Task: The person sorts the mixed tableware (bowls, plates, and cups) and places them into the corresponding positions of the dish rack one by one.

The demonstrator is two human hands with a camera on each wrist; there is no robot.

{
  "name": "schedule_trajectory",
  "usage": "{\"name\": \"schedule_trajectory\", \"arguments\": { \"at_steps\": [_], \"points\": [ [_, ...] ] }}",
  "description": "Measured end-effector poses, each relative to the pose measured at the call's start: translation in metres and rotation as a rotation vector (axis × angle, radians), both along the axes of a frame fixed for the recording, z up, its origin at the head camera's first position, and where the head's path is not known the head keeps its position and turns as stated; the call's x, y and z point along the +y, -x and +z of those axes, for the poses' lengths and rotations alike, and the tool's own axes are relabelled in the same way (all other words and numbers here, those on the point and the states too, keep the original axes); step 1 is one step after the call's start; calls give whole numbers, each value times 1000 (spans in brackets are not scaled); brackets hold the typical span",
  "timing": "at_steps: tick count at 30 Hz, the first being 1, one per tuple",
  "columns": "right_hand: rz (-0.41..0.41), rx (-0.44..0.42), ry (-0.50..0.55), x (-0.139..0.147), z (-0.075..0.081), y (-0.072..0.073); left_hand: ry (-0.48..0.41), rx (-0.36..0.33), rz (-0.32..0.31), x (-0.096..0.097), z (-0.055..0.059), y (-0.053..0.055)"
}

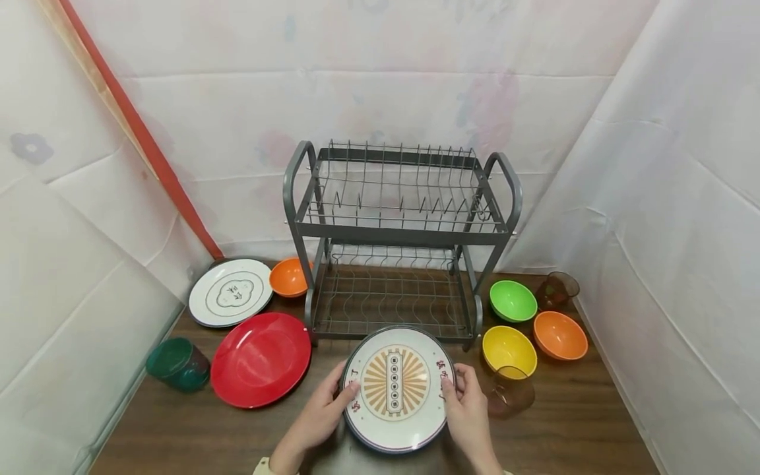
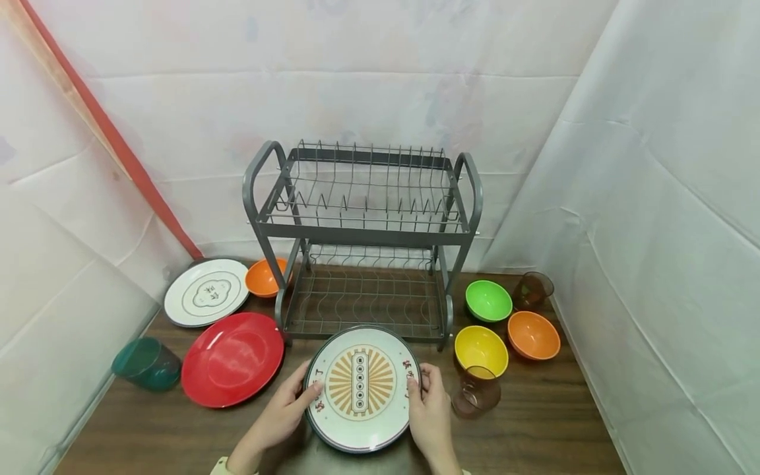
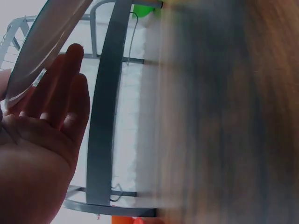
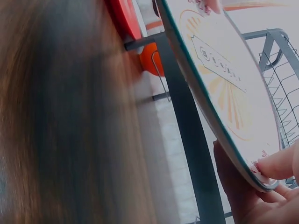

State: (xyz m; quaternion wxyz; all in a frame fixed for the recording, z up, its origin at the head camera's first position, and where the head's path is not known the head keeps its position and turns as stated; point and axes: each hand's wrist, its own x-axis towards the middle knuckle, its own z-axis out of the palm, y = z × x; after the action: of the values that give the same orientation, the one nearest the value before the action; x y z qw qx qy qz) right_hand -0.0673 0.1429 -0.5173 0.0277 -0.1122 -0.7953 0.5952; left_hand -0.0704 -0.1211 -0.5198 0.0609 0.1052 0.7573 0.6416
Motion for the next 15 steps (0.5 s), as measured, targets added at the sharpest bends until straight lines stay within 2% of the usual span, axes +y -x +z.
{"name": "schedule_trajectory", "arguments": {
  "at_steps": [6, 9, 11, 15],
  "points": [
    [15, -33, 83, -3, -2, 1, -10, 163, -44, -3, 6, 6],
    [33, -36, 110, -5, -1, 3, -8, 189, -60, -3, 11, 8],
    [42, -34, 114, -5, 0, 4, 4, 183, -64, -4, 14, 9],
    [58, -32, 125, -6, -1, 3, 42, 181, -47, -4, 19, 9]
  ]
}}
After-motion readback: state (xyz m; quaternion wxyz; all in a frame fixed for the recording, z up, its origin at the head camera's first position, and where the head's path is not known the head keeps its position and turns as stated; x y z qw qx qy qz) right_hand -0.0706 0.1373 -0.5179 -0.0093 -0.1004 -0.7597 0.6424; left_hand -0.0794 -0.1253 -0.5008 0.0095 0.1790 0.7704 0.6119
